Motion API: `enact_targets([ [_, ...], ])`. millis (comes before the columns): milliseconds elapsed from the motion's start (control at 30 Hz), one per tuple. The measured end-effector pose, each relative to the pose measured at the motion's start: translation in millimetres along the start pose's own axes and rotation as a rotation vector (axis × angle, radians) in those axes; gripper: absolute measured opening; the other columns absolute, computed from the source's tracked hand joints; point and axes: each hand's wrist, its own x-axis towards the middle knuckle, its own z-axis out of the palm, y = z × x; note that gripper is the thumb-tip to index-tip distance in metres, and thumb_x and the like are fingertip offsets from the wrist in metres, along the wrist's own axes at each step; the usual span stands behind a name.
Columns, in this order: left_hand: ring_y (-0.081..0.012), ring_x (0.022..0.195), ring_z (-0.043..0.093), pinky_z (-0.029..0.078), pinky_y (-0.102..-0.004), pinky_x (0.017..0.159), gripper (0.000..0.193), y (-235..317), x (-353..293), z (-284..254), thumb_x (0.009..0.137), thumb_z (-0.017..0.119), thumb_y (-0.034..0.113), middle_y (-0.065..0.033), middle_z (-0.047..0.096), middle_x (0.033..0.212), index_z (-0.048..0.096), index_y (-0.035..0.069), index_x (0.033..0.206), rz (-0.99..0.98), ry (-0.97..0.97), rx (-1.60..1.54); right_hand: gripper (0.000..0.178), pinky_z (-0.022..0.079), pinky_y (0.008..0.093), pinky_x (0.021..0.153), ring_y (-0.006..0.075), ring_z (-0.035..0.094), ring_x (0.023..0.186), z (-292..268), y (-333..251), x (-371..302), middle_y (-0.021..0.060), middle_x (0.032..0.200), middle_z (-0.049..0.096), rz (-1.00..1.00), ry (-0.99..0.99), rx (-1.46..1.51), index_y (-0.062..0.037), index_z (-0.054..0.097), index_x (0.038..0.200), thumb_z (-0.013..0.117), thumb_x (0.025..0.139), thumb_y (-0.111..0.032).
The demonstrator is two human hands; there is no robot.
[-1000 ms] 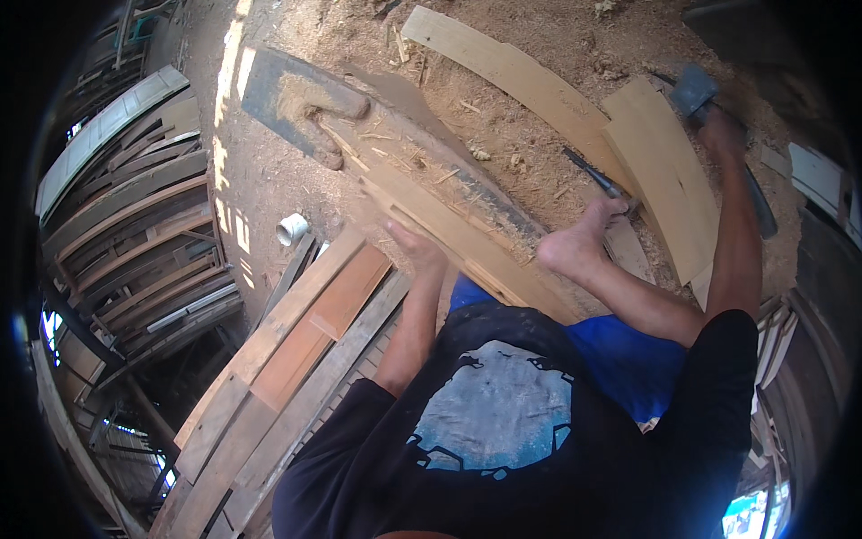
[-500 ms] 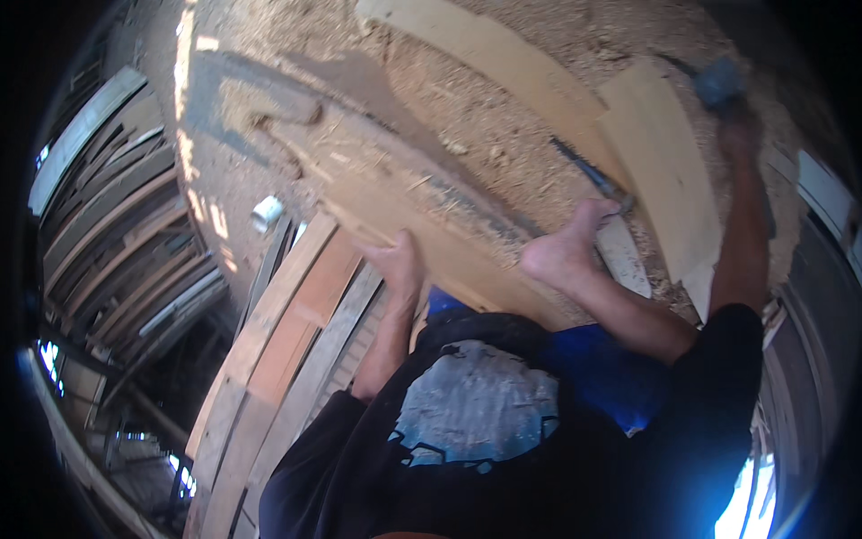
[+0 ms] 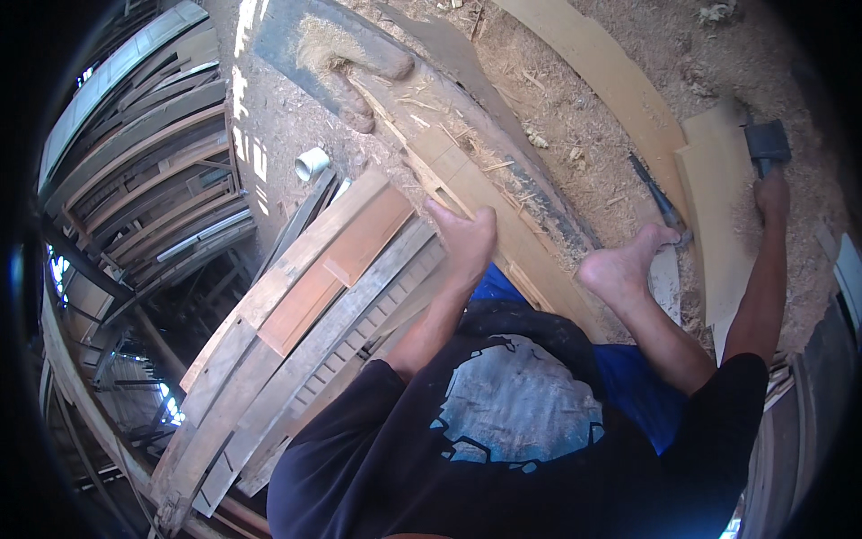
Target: The person sits on the floor and uses a chisel and mallet to carve a groove into a wooden plank. They repeatedly strike the chisel to remove wood shavings and shape the plank.
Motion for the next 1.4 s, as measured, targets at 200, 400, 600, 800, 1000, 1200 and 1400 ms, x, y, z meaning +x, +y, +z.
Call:
enact_targets([
  [200, -0.0318, 0.115, 0.055, 0.044, -0.0405, 0.102, 0.073, -24.4, 2.3, 4.5, 0.077, 0.059, 0.0, -0.025, 0.049, 0.122, 0.023, -0.007, 0.14, 0.091, 0.047, -0.017, 0.049, 0.057, 0.0403, 0.079, 0.0269, 0.071, 0.087, -32.6, -27.2, -30.5, 0.0158, 0.1, 0.072, -0.054, -0.142, 0.242, 0.0006, 0.062, 0.12, 0.074, 0.082, -0.027],
  [400, -0.0427, 0.125, 0.053, 0.043, -0.0446, 0.105, 0.08, -16.0, -2.4, 0.3, 0.079, 0.062, 0.006, -0.0364, 0.045, 0.135, 0.02, -0.011, 0.144, 0.041, 0.061, 0.024, 0.055, 0.056, 0.0327, 0.067, 0.0156, 0.068, 0.076, -105.0, -76.0, -119.4, 0.008, 0.096, 0.07, -0.157, -0.4, 1.332, 0.0008, 0.064, 0.118, 0.082, 0.077, -0.031],
  [600, -0.0524, 0.145, 0.026, 0.026, -0.0543, 0.119, 0.095, -55.9, 15.6, 15.2, 0.082, 0.072, 0.023, -0.0435, 0.025, 0.15, 0.016, -0.01, 0.151, 0.188, 0.143, 0.24, 0.042, 0.052, 0.0247, 0.061, 0.0095, 0.063, 0.07, -152.6, -124.1, -228.1, 0.0033, 0.089, 0.067, -0.238, -0.411, 1.645, -0.0024, 0.064, 0.111, 0.078, 0.088, -0.036],
  [800, -0.0491, 0.154, 0.005, 0.011, -0.0572, 0.125, 0.104, 38.5, -69.5, -28.5, 0.08, 0.078, 0.03, -0.0345, 0.011, 0.163, 0.018, -0.004, 0.158, 1.012, -0.331, 0.276, 0.035, 0.051, 0.0247, 0.06, 0.0094, 0.062, 0.069, -185.5, -185.0, -329.8, 0.0034, 0.087, 0.067, -0.36, -0.44, 1.758, -0.0022, 0.063, 0.108, 0.074, 0.093, -0.032],
  [1000, -0.057, 0.148, 0.022, 0.021, -0.0571, 0.122, 0.073, 70.9, -113.1, -26.3, 0.069, 0.078, 0.011, -0.0345, 0.023, 0.16, 0.057, 0.015, 0.139, 1.251, -0.752, -0.18, 0.031, 0.049, 0.0243, 0.06, 0.0069, 0.061, 0.072, -200.5, -246.6, -392.9, -0.0003, 0.087, 0.066, -0.533, -0.51, 2.001, -0.0035, 0.064, 0.112, 0.071, 0.096, -0.03],
  [1200, -0.0306, 0.12, 0.059, 0.048, -0.0487, 0.105, 0.027, 97.3, -99.2, -80.9, 0.087, 0.074, 0.007, -0.0214, 0.062, 0.127, 0.06, 0.005, 0.11, 1.09, -0.602, -0.479, 0.036, 0.044, 0.0249, 0.058, 0.0065, 0.057, 0.069, -244.3, -252.0, -424.0, -0.0004, 0.078, 0.061, -0.611, -0.216, 1.622, -0.0049, 0.063, 0.105, 0.064, 0.098, -0.04],
  [1400, -0.0138, 0.069, 0.066, 0.056, -0.0279, 0.063, 0.011, 114.8, -80.1, -112.4, 0.098, 0.066, 0.007, -0.0059, 0.065, 0.081, 0.057, 0.003, 0.105, 0.716, -0.452, -0.741, 0.033, 0.05, 0.0281, 0.064, 0.0109, 0.061, 0.071, -309.6, -227.8, -482.5, 0.0052, 0.081, 0.065, -0.823, 0.247, 1.546, -0.0019, 0.061, 0.104, 0.069, 0.095, -0.033],
])
